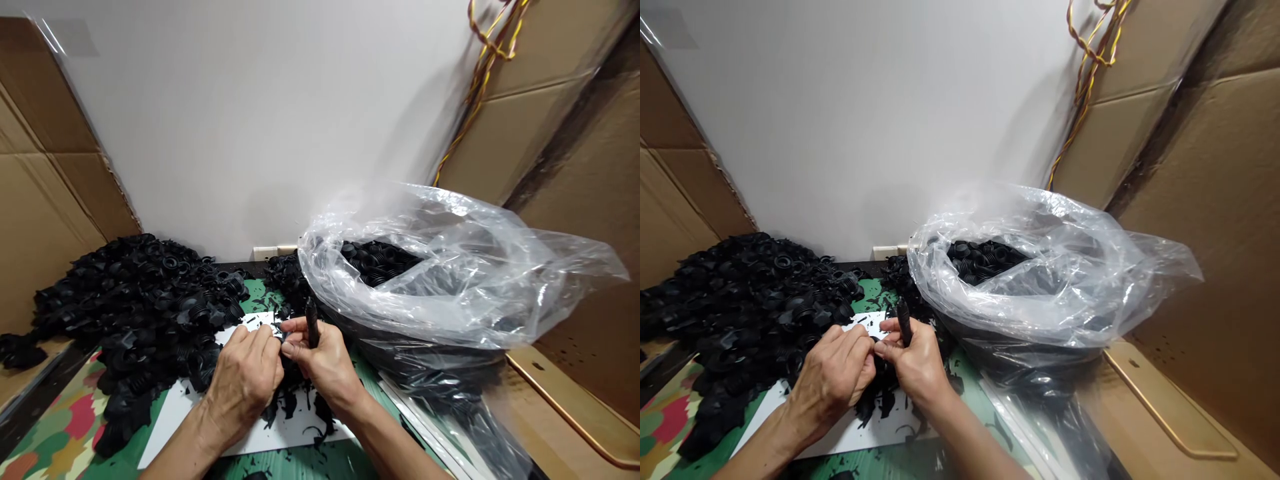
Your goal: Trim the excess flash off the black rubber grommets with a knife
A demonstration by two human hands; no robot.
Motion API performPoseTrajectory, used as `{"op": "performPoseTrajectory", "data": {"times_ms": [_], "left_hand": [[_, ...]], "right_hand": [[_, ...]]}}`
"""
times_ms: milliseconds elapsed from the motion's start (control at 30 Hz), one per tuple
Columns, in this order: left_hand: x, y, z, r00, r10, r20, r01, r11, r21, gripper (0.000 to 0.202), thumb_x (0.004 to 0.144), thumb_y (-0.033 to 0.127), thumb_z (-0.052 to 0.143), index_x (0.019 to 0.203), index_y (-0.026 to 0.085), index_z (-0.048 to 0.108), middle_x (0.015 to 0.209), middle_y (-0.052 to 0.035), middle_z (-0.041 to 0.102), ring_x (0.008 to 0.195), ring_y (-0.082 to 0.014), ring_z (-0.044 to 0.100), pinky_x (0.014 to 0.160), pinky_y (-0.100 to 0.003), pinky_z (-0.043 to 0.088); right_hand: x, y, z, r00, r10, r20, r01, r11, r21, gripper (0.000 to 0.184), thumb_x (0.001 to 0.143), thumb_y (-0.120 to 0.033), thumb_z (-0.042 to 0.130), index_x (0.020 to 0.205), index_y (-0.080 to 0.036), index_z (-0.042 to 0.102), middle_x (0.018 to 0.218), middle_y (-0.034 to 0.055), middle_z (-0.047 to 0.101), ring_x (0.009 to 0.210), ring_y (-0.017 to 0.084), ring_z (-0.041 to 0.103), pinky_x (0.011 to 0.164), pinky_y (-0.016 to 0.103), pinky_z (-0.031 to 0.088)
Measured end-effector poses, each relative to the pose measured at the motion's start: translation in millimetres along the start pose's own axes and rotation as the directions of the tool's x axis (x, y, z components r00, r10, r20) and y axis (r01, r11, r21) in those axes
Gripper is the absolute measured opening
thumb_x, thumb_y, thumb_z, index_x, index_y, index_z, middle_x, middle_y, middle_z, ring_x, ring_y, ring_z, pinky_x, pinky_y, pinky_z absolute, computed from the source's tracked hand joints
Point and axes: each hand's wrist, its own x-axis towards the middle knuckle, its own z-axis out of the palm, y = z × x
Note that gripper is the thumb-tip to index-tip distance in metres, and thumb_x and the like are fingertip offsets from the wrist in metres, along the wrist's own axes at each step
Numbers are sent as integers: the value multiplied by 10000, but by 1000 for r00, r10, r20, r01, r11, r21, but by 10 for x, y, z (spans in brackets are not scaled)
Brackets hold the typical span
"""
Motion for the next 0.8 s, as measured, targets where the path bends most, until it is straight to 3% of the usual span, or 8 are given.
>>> {"op": "performPoseTrajectory", "data": {"times_ms": [100,200,367,433,533,667,800], "left_hand": [[-48,-11,-12,977,-210,38,213,957,-197,232,829,81,406,645,197,488,603,-3,509,532,-153,459,519,-283,375],[-93,-26,-36,902,-413,125,424,798,-428,196,836,135,425,660,208,470,624,21,494,551,-128,481,520,-246,394],[-118,-64,-149,764,-599,240,608,542,-580,272,877,265,404,611,220,438,555,49,423,491,-108,420,459,-219,378],[-103,-70,-216,739,-626,249,625,499,-600,353,903,303,364,561,222,393,525,48,386,479,-109,402,448,-220,371],[-70,-44,-283,779,-595,198,574,550,-607,367,897,318,416,546,215,435,524,41,412,482,-112,428,452,-225,376],[-76,28,-251,863,-485,143,489,728,-480,134,852,229,526,748,218,610,674,14,594,591,-138,546,564,-255,432],[-131,64,-166,876,-452,167,482,832,-276,176,860,180,478,775,226,625,749,-4,651,610,-165,560,596,-298,432]], "right_hand": [[1,-33,-8,1000,23,-6,-23,999,24,313,514,-260,783,769,-131,656,521,-53,547,363,45,370,352,190,249],[3,-67,-6,998,59,-4,-59,997,55,315,498,-271,785,740,-128,643,473,-76,494,334,39,349,330,183,225],[-3,-90,11,995,95,-18,-93,993,73,291,494,-247,767,725,-116,646,475,-65,511,345,38,350,322,179,241],[-5,-87,16,994,105,-22,-103,992,71,284,494,-239,760,723,-114,647,490,-56,529,348,38,356,321,179,244],[-5,-74,22,993,112,-28,-109,991,75,282,490,-235,760,719,-117,646,513,-49,547,351,39,368,317,177,248],[-8,-59,28,993,117,-19,-116,991,72,278,497,-223,754,728,-112,648,510,-59,535,349,37,375,320,176,268],[-15,-28,36,991,136,4,-135,986,97,269,516,-219,739,742,-105,650,550,-51,547,345,26,376,325,176,265]]}}
